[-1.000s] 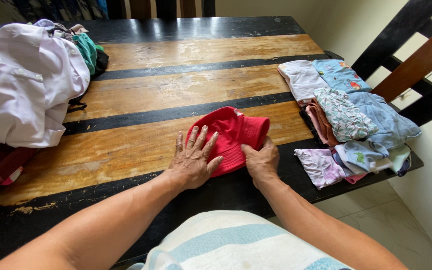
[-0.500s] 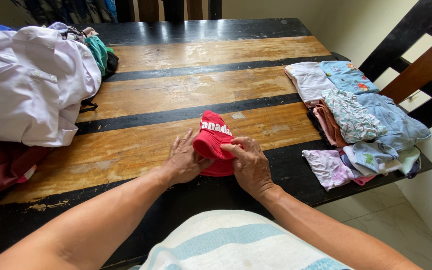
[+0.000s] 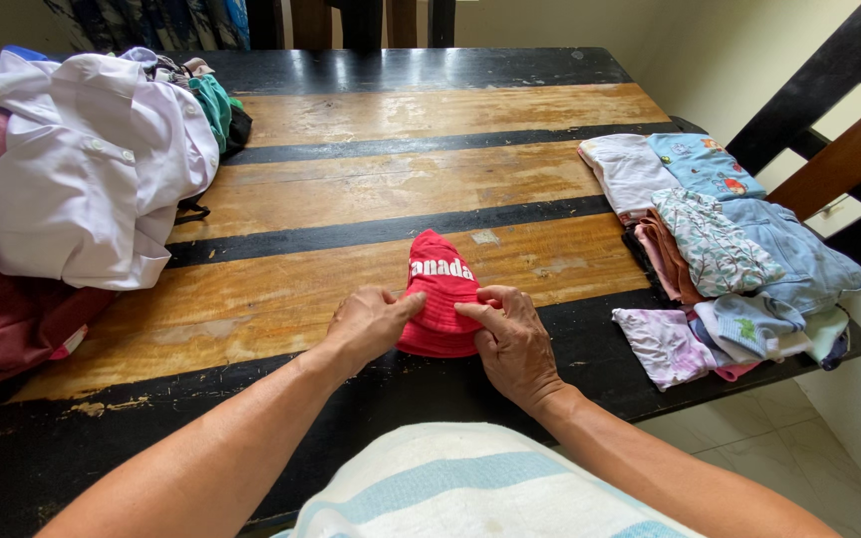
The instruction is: The person folds a pair of socks, a red bucket hat, and a white button-down shirt by hand on a wooden table. The person smooths each item and places them into organized stacks on the table.
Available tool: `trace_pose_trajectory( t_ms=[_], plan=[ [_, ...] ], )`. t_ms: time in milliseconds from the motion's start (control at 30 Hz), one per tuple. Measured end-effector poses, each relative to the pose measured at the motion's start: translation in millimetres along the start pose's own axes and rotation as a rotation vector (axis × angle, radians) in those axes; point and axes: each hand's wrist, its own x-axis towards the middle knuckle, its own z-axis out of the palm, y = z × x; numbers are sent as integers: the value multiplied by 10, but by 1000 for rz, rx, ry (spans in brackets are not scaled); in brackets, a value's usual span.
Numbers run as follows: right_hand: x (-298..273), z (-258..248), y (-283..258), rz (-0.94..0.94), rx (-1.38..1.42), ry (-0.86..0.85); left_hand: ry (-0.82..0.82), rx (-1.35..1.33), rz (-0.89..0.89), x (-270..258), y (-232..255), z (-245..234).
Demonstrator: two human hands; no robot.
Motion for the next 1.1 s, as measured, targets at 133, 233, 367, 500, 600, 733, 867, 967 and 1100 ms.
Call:
trace_pose_trajectory(
  t_ms=[133, 233, 367, 500, 600, 733, 867, 967, 1100],
  plan=[
    [-17, -16, 9, 20, 45, -10, -7, -171, -94, -8, 71, 54],
    [-73, -44, 8, 13, 45, -50, -23, -137, -70, -30, -48, 72],
    [-106, -36, 37, 1, 29, -71, 106, 43, 16, -24, -226, 123],
    [111, -49, 171, 51, 90, -103, 107, 80, 48, 22, -236, 158],
    [461, -53, 227, 51, 119, -87, 114, 87, 14, 5, -179, 169],
    [864, 92, 174, 3, 179, -169, 118, 73, 18, -42, -149, 161],
    [942, 488, 115, -173, 24, -222, 130, 91, 36, -36, -152, 157],
    [743, 662, 128, -107, -152, -377, 115, 74, 31, -5, -176, 137],
    [585, 715, 144, 94, -217, -597, 79, 42, 22, 11, -173, 113]
  ],
)
